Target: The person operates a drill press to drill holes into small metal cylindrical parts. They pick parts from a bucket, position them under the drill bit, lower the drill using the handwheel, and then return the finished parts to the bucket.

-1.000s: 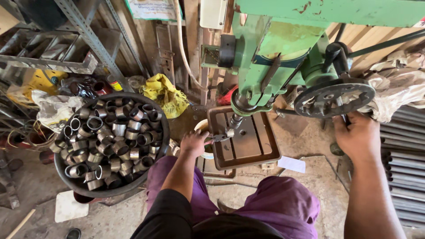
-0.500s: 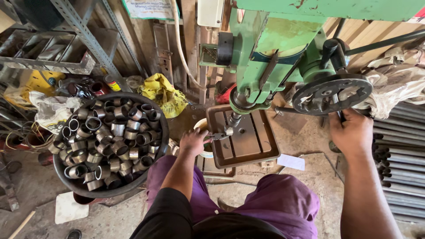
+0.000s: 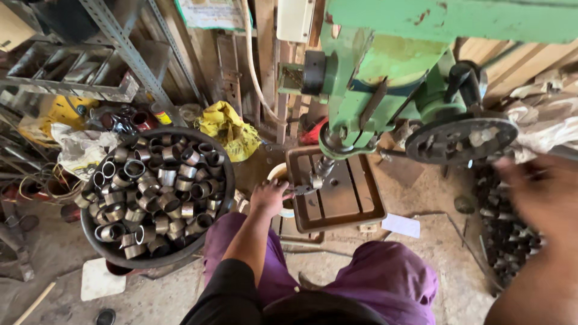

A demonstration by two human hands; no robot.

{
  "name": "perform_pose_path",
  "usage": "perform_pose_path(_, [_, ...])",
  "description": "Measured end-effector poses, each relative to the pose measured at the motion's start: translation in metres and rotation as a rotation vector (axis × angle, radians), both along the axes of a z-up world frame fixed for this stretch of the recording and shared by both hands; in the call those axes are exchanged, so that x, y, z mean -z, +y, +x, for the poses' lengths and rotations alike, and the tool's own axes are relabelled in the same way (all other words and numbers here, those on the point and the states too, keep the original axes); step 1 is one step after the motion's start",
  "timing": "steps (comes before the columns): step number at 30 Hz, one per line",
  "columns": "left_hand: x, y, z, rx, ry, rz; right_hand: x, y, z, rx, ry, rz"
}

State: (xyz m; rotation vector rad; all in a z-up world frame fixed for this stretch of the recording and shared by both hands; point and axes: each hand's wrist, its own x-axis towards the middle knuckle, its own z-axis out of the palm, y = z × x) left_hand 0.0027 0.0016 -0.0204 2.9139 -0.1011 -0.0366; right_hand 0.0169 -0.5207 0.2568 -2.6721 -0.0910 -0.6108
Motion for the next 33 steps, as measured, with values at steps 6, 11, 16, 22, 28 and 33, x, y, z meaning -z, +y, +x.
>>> perform_pose_path(6, [-0.003,0.000,-0.001,-0.001,-0.016,0.006,0.004,0.008,0.020,-0.057,-0.449,0.102])
perform_pose_path(11, [-0.011,-0.001,-0.005,-0.018,0.010,-0.036,-0.019,0.047,-0.016,-0.015,-0.441,0.077])
perform_pose_path(16, [-0.015,0.001,-0.002,0.000,0.130,-0.105,-0.007,0.050,-0.045,0.170,-0.478,0.174])
perform_pose_path(22, [-0.028,0.002,-0.006,-0.047,0.188,-0.133,0.022,0.083,-0.039,0.056,-0.477,0.002])
perform_pose_path(28, [-0.010,0.010,-0.004,-0.033,0.282,-0.252,0.005,0.092,-0.030,0.067,-0.156,0.056])
perform_pose_path(33, [-0.007,0.020,-0.004,0.063,0.525,-0.403,-0.007,0.093,-0.028,0.142,0.026,0.086])
